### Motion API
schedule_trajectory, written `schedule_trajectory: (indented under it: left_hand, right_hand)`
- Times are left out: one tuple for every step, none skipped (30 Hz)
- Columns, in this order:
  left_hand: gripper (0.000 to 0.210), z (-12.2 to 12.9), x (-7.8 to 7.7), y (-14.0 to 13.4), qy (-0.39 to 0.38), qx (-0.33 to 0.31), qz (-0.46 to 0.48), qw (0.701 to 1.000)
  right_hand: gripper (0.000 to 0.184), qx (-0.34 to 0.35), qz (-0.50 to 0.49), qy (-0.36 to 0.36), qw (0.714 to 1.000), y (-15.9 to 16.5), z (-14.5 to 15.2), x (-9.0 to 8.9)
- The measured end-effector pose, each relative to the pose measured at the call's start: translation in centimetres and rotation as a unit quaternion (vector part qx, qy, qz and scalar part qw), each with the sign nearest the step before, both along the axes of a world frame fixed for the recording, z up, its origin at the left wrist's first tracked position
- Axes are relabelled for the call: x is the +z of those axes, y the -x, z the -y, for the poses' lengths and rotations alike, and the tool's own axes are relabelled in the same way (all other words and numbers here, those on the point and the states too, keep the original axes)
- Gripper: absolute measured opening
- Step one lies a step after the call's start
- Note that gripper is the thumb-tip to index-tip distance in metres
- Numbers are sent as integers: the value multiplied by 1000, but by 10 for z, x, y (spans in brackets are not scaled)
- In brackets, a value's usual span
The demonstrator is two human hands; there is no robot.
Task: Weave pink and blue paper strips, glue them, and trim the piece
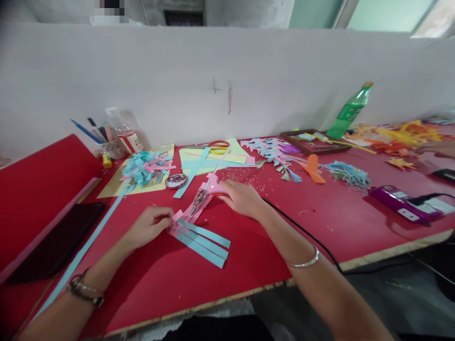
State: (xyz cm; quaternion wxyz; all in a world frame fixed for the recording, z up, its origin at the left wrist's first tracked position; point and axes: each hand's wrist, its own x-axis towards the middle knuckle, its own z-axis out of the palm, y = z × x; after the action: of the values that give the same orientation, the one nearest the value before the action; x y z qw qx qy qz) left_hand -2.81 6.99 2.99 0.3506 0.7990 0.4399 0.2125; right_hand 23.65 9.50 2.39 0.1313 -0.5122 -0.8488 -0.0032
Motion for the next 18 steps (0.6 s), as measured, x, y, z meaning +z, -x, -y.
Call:
schedule_trajectory:
  left_hand:
    - [19, 0, 0, 0, -1, 0, -1, 1000]
    - [19, 0, 0, 0, 0, 1, -1, 1000]
    - [19, 0, 0, 0, 0, 1, -1, 1000]
    - [20, 0, 0, 0, 0, 3, 0, 1000]
    - [20, 0, 0, 0, -2, 4, 2, 1000]
    - [20, 0, 0, 0, -3, 5, 5, 1000]
    - [20, 1, 0, 0, -5, 7, 9, 1000]
    - [20, 1, 0, 0, -7, 8, 13, 1000]
    - [20, 1, 1, 0, -8, 9, 15, 1000]
    - [19, 2, 1, 0, -10, 10, 16, 1000]
    - [19, 2, 2, 0, -12, 12, 15, 1000]
    - [20, 2, 3, 0, -16, 13, 13, 1000]
    - [20, 3, 3, 0, -20, 13, 9, 1000]
    - [20, 3, 4, 0, -25, 14, 6, 1000]
    - [20, 3, 4, -1, -29, 15, 3, 999]
    - [20, 3, 4, -1, -33, 15, 3, 999]
    - [20, 3, 4, -1, -34, 16, 3, 999]
    - [20, 3, 3, -1, -34, 16, 5, 999]
  right_hand:
    - [36, -5, 1, 0, 1000, -1, 0, 0]
    - [36, -10, 2, -1, 1000, -2, -1, 0]
    - [36, -14, 3, -2, 1000, -2, -1, 0]
    - [36, -17, 2, -4, 1000, -3, -1, 0]
    - [36, -20, 1, -7, 1000, -4, -2, 0]
    - [37, -22, 0, -10, 1000, -5, -2, 0]
    - [37, -25, -1, -12, 1000, -6, -3, 0]
    - [37, -28, -2, -14, 1000, -7, -3, 0]
    - [37, -31, -1, -13, 999, -8, -4, -1]
    - [37, -34, 1, -11, 999, -9, -5, -1]
    - [37, -39, 3, -9, 999, -10, -5, -1]
    - [37, -44, 5, -7, 999, -11, -6, -1]
    - [37, -49, 7, -7, 999, -12, -6, -1]
    - [37, -52, 9, -9, 999, -13, -7, -1]
    - [38, -54, 9, -12, 998, -14, -7, -1]
    - [39, -55, 9, -15, 998, -14, -8, -1]
    - [39, -56, 10, -16, 998, -15, -8, -1]
    - [39, -59, 11, -17, 998, -16, -8, 0]
